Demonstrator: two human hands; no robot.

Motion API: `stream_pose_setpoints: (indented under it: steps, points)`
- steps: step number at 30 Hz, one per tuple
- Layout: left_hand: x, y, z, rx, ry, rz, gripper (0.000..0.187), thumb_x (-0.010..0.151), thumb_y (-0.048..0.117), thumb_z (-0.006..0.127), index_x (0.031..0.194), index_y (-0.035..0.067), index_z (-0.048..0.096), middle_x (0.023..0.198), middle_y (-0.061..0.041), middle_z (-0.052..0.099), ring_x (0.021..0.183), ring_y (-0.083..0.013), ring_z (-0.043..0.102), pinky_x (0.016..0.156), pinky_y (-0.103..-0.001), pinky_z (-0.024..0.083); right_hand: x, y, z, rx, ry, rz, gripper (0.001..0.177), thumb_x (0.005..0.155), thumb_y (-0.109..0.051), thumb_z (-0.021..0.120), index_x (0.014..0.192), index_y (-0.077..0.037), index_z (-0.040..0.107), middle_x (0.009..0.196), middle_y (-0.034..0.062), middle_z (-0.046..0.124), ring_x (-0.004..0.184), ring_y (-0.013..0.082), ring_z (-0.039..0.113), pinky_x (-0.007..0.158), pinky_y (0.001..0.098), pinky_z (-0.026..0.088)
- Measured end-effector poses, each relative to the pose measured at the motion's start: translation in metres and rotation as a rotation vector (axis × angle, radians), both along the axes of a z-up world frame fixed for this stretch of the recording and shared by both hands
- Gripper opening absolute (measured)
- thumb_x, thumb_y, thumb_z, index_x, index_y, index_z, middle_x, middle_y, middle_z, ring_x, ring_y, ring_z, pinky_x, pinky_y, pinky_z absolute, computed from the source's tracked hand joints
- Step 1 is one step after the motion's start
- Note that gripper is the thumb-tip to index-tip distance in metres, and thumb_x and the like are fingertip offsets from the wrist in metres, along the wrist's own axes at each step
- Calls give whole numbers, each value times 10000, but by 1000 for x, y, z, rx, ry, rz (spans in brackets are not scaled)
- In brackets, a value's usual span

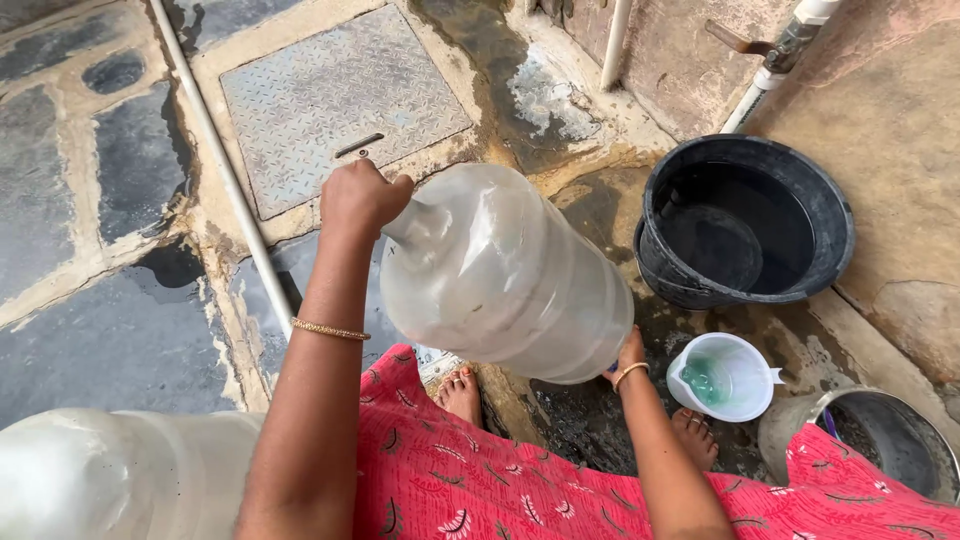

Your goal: The person is scrubbing the mouth and exterior of a large plastic water jug using a toothbrush and a sponge with soap in an outdoor wash area.

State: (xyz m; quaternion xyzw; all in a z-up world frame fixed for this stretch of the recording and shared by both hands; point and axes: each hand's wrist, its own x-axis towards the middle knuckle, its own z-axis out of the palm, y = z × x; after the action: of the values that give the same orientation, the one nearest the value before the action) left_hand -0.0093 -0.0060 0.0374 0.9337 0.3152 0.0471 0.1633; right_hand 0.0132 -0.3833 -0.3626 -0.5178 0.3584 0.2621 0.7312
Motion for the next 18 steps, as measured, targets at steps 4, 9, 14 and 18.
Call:
stream_pose_setpoints:
  steps: [4,9,14,18]
  points:
    - [-10,12,-10,-160,7,-112,673,775,594,755,1083,3,652,971,-233,739,904,-380,756,838,-456,577,45,-22,-95,256,-19,-56,754,1004,-640,292,1490,-100,494,1543,157,517,1330,368,533,1103,595,420]
    - [1,14,-42,74,-348,-342,552,763,499,816,1034,46,655,957,-208,722,903,-397,699,799,-496,537,36,59,74,-339,-610,30,886,992,-689,226,1573,-24,299,1658,175,294,1522,300,314,1224,400,244]
    - [11,-3,-38,75,-400,-351,482,719,429,833,977,55,673,937,-185,730,879,-379,711,795,-481,546,-41,132,256,-441,-1207,229,887,1039,-675,113,1627,-23,238,1698,233,213,1582,377,193,1275,496,156]
    - [2,5,-28,36,-359,-327,465,683,406,834,954,60,679,909,-178,733,854,-362,718,782,-465,551,-64,131,235,-782,-1441,293,822,1098,-627,79,1629,-27,258,1708,231,239,1602,404,168,1298,562,92]
